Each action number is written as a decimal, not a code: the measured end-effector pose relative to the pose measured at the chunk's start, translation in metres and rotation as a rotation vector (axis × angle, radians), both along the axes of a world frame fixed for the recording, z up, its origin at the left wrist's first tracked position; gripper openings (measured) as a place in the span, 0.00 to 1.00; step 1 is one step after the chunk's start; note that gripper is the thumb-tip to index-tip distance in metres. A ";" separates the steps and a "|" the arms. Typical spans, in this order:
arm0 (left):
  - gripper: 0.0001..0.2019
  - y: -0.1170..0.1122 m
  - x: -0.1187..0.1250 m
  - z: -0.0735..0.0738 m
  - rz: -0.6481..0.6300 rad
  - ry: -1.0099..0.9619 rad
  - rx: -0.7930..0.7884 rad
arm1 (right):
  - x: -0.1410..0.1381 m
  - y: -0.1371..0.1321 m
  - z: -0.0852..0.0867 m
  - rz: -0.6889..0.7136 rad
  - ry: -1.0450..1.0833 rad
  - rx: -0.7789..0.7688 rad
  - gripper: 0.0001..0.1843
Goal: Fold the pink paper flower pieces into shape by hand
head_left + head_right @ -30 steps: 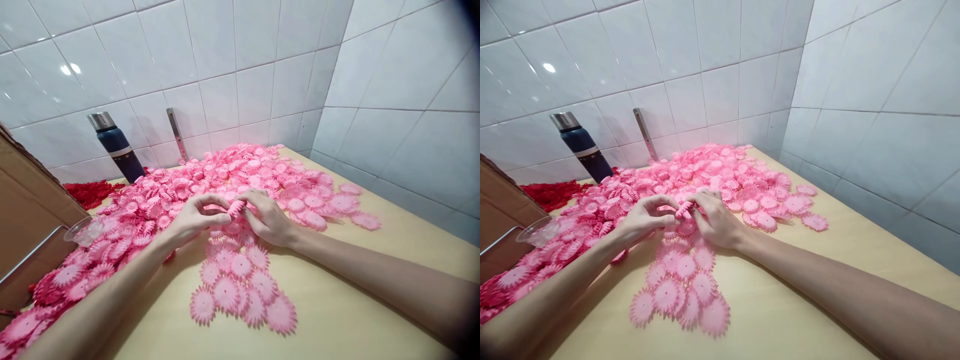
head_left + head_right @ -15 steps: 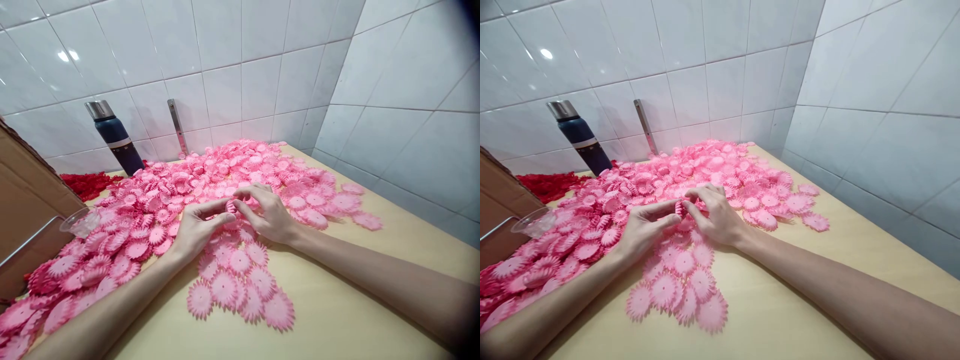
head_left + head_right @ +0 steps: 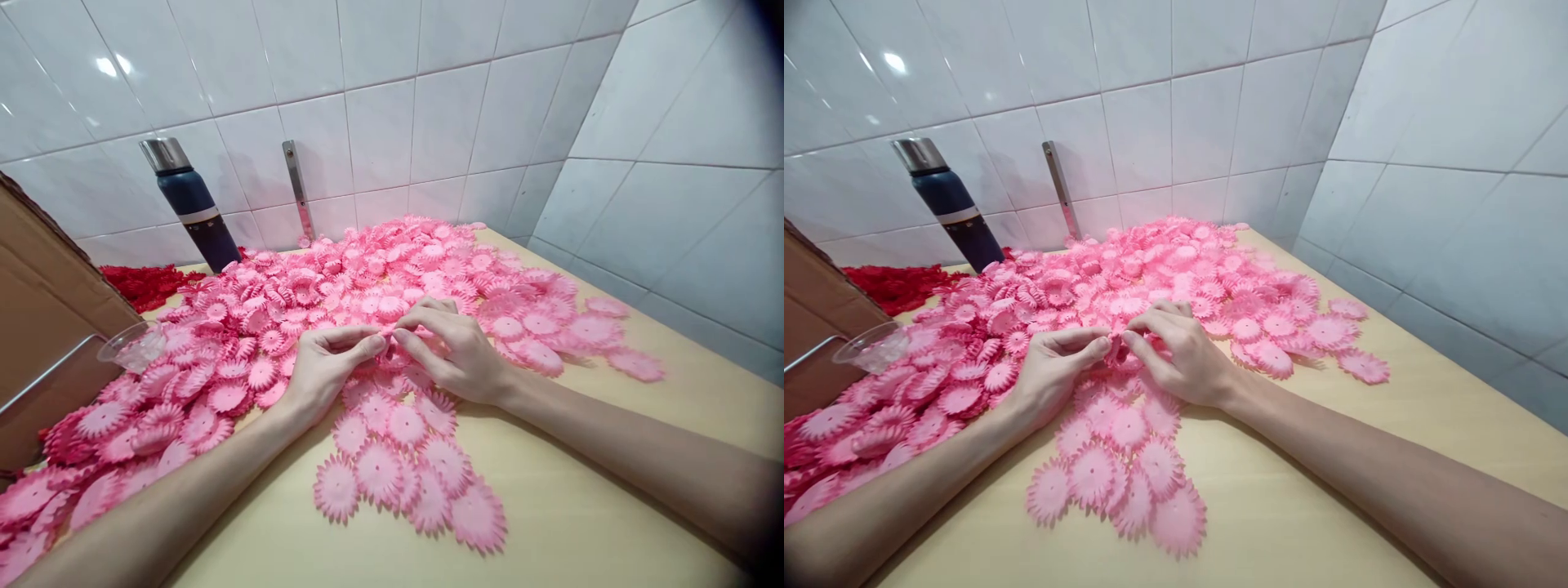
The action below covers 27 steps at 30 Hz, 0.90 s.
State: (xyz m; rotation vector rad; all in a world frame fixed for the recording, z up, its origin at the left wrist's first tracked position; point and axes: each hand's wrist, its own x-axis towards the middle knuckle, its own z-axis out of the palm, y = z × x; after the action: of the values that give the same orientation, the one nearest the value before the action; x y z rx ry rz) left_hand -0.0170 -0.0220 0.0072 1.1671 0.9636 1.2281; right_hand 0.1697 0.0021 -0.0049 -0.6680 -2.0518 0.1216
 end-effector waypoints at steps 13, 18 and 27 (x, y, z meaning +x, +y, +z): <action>0.09 0.002 -0.002 -0.009 -0.018 -0.062 0.018 | -0.001 -0.002 -0.002 0.139 -0.063 0.040 0.10; 0.10 0.001 -0.001 -0.001 -0.017 -0.041 0.026 | -0.001 -0.001 -0.003 0.147 -0.058 0.060 0.09; 0.21 -0.001 0.002 0.001 -0.061 0.029 0.007 | 0.001 0.000 -0.004 0.102 -0.071 0.085 0.04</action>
State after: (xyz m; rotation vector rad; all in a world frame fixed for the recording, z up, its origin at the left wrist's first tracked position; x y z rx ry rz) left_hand -0.0155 -0.0233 0.0087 1.2142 0.9395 1.1693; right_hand 0.1703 0.0026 -0.0086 -0.5220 -2.1474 0.0697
